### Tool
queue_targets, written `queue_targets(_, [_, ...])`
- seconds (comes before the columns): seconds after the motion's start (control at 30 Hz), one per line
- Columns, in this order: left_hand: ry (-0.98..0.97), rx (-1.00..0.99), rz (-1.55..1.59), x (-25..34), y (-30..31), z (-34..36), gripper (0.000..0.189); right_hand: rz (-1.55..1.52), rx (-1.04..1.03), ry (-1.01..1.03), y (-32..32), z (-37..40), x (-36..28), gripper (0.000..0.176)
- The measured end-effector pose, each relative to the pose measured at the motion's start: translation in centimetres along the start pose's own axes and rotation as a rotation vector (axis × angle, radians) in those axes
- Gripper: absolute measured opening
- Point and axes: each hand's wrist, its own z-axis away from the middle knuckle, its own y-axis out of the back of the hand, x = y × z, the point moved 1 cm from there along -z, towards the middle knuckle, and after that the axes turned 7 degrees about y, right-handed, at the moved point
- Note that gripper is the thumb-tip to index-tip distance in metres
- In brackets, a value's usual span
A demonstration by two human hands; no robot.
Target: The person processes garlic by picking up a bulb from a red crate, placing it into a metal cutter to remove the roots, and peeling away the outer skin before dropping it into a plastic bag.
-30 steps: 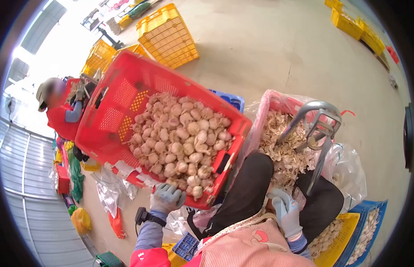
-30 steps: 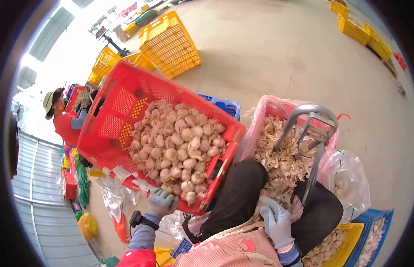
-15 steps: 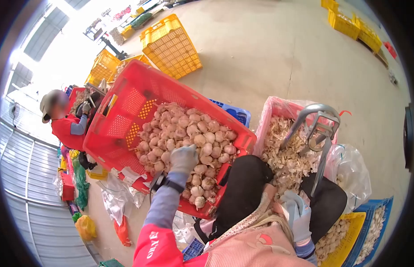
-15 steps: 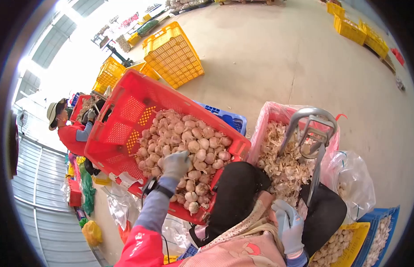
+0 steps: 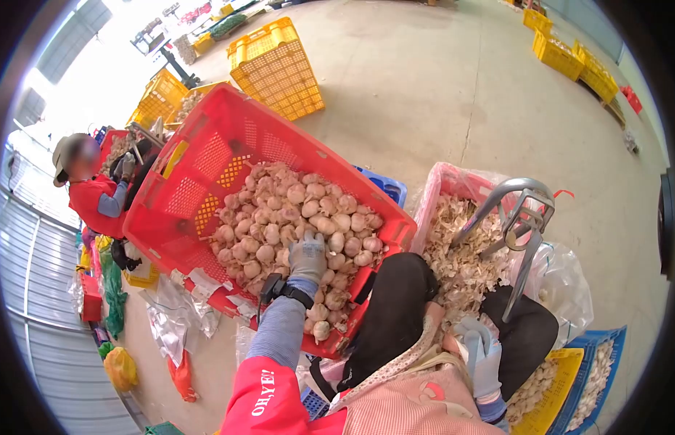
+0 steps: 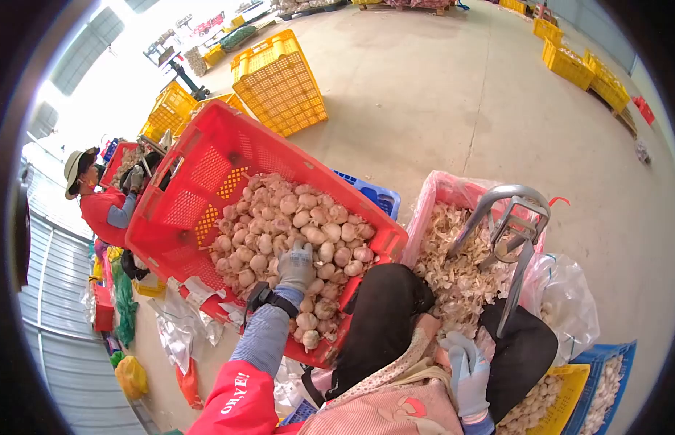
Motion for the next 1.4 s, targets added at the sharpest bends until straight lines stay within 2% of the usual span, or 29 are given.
queue_targets(0.07, [-0.017, 0.026, 0.079, -0.4, -0.2, 0.0, 0.029, -0.035, -0.007, -0.014, 0.0, 0.2, 0.3, 0.034])
queue_targets(0.17, [0.029, -0.062, 0.266, -1.1, 3.3, 0.6, 0.026, -0.011, -0.019, 0.015, 0.0, 0.5, 0.5, 0.034])
queue_targets(0.27, [0.166, 0.125, 0.721, -3.9, 6.0, 1.8, 0.024, 0.021, -0.027, -0.009, 0.3, 0.5, 0.1, 0.034])
queue_targets(0.37, [0.544, 0.137, 1.899, -7.3, 5.9, 0.7, 0.027, 0.061, -0.038, -0.060, 0.2, 0.1, 0.3, 0.041])
queue_targets(0.47, [0.647, 0.101, 2.085, -9.4, 5.9, -2.7, 0.035, 0.016, -0.051, -0.101, -0.8, -0.4, 0.1, 0.035])
queue_targets(0.57, [0.732, 0.011, 2.278, -9.8, 5.6, -8.3, 0.044, 0.008, -0.047, -0.151, -1.9, -0.5, -1.1, 0.038])
queue_targets(0.67, [0.347, 0.009, 1.231, -11.6, -0.5, -16.8, 0.055, 0.145, -0.023, -0.091, -1.8, -0.8, -0.4, 0.039])
queue_targets(0.77, [0.372, -0.283, 0.331, -6.5, 5.9, -16.7, 0.060, 0.137, 0.057, -0.131, -1.5, -0.9, 0.4, 0.039])
queue_targets(0.8, [0.457, -0.312, 0.293, -6.7, 3.0, -18.2, 0.060, 0.141, 0.066, -0.143, -1.6, -0.9, 0.3, 0.040])
queue_targets(0.9, [0.520, -0.264, 0.420, -9.5, -3.2, -19.6, 0.057, 0.150, 0.051, -0.156, -1.9, -1.5, -0.1, 0.040])
queue_targets(0.93, [0.481, -0.223, 0.537, -7.7, 2.8, -16.8, 0.053, 0.154, 0.029, -0.156, -2.0, -1.6, 0.0, 0.040])
queue_targets(1.03, [0.463, 0.030, 0.739, -9.4, -1.2, -15.3, 0.047, 0.149, -0.044, -0.167, -2.1, -1.6, -0.1, 0.034])
queue_targets(1.13, [0.583, 0.113, 1.196, -10.6, -3.1, -12.6, 0.040, 0.108, -0.071, -0.164, -1.9, -1.3, 0.2, 0.032])
queue_targets(1.17, [0.616, 0.166, 1.255, -11.2, -3.3, -11.9, 0.039, 0.088, -0.070, -0.166, -1.9, -0.9, 0.4, 0.032])
queue_targets(1.23, [0.680, 0.266, 1.366, -11.9, -0.3, -9.9, 0.036, 0.101, -0.079, -0.174, -1.6, -0.6, 0.1, 0.033])
queue_targets(1.27, [0.608, 0.337, 1.442, -12.8, 1.0, -9.2, 0.031, 0.104, -0.084, -0.178, -1.5, -0.4, 0.1, 0.033])
queue_targets(1.37, [0.540, 0.365, 1.382, -15.1, 6.6, -6.6, 0.028, 0.039, -0.064, -0.185, -1.3, 0.0, 0.5, 0.035])
queue_targets(1.4, [0.517, 0.267, 1.277, -15.5, 8.0, -5.8, 0.024, 0.019, -0.078, -0.176, -1.2, 0.0, 0.9, 0.036])
